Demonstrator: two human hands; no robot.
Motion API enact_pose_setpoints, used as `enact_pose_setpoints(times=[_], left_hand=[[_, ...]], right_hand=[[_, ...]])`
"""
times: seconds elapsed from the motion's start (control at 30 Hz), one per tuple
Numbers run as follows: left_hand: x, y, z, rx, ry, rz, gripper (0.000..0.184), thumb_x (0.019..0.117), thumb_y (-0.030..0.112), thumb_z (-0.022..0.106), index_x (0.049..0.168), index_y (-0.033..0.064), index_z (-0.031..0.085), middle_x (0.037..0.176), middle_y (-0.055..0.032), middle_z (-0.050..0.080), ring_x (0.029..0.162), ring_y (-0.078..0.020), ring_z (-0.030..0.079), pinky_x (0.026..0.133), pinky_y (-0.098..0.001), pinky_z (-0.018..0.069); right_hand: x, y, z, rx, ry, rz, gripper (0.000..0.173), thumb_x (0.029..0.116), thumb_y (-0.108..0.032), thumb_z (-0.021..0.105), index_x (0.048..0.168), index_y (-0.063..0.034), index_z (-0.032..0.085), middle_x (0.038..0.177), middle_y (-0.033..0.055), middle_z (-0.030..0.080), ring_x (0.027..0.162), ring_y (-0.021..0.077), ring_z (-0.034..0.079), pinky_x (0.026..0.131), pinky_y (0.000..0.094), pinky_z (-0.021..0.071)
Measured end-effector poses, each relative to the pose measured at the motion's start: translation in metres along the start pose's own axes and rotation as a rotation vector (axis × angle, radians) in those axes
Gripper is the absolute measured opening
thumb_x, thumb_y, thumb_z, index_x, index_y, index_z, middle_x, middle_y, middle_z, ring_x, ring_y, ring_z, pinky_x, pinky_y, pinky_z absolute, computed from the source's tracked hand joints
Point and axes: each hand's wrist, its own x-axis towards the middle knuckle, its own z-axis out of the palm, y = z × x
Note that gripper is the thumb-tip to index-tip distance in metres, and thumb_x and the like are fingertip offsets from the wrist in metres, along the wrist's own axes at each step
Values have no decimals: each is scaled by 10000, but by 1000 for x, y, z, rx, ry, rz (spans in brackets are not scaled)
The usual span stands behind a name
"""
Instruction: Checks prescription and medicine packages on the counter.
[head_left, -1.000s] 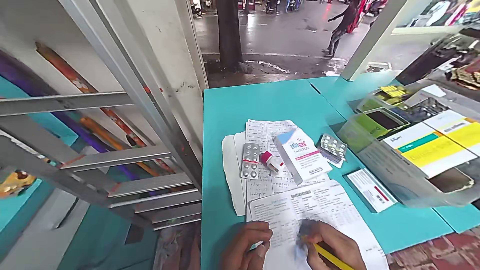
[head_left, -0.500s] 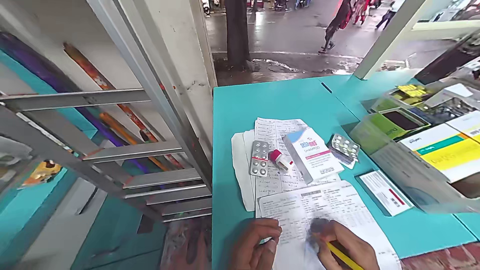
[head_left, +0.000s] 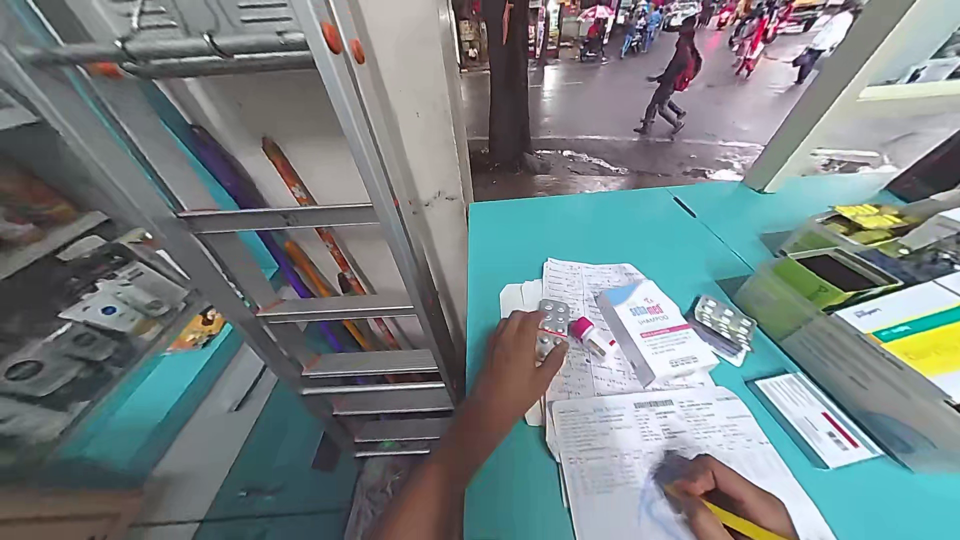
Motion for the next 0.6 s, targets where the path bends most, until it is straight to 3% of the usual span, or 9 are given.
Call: enact_pose_setpoints(times=[0.03,0.1,0.17,0.23,0.37,0.47,0.53,0.6], left_hand=[[15,3,1,103,-83,-59,648,958,419,670,1457,30,532,1314,-229,599,1212,-396,570,1015,-552,456],[34,9,10,245,-177,-134,833,911,521,699,1546,58,423,1362,-234,564,1251,-414,536,1023,-559,445],[44,12,16,262,-262,-209,854,917,443,711,1580,47,346,1413,-243,521,1294,-412,517,1059,-548,437],[46,7,11,155,-257,-238,779,912,305,706,1553,5,379,1405,-255,529,1279,-397,538,1069,-516,452],[9,-7,-18,-448,-235,-155,636,969,172,683,1501,-60,420,1313,-223,620,1095,-255,682,958,-388,566],[-42,-6,-15,-1020,-333,-77,487,951,97,634,1401,-36,503,1255,-97,669,1072,-164,686,940,-351,574],[-74,-1,-3,-1328,-459,-81,465,959,103,643,1392,14,499,1285,-76,681,1134,-193,682,974,-367,563],[-95,3,7,-1473,-521,-88,589,957,82,639,1490,14,398,1322,-103,659,1183,-241,662,1010,-404,541]], right_hand=[[1,0,0,-9,-1,-5,67,852,-60,657,845,-125,641,763,-89,672,653,-52,593,577,135,494],[2,0,-1,-11,5,-10,53,852,-50,648,839,-102,643,760,-74,673,649,-46,594,576,138,492],[1,-1,0,-9,10,-13,59,852,-53,648,841,-110,645,754,-83,674,643,-51,594,573,136,496],[2,-2,0,-13,17,-19,48,854,-50,639,838,-95,644,746,-75,672,639,-53,589,572,134,490],[1,-2,-1,35,33,-1,64,872,-42,635,885,-103,651,789,-110,691,679,-68,607,614,132,511],[3,-4,-1,128,38,12,146,919,-75,653,984,-204,672,852,-175,698,731,-69,629,651,137,534],[7,-6,1,164,38,10,217,925,-69,663,1064,-236,674,893,-183,702,755,-56,641,666,145,545],[13,-9,5,183,43,-4,239,941,-71,673,1123,-226,672,933,-169,715,785,-42,656,693,153,557]])
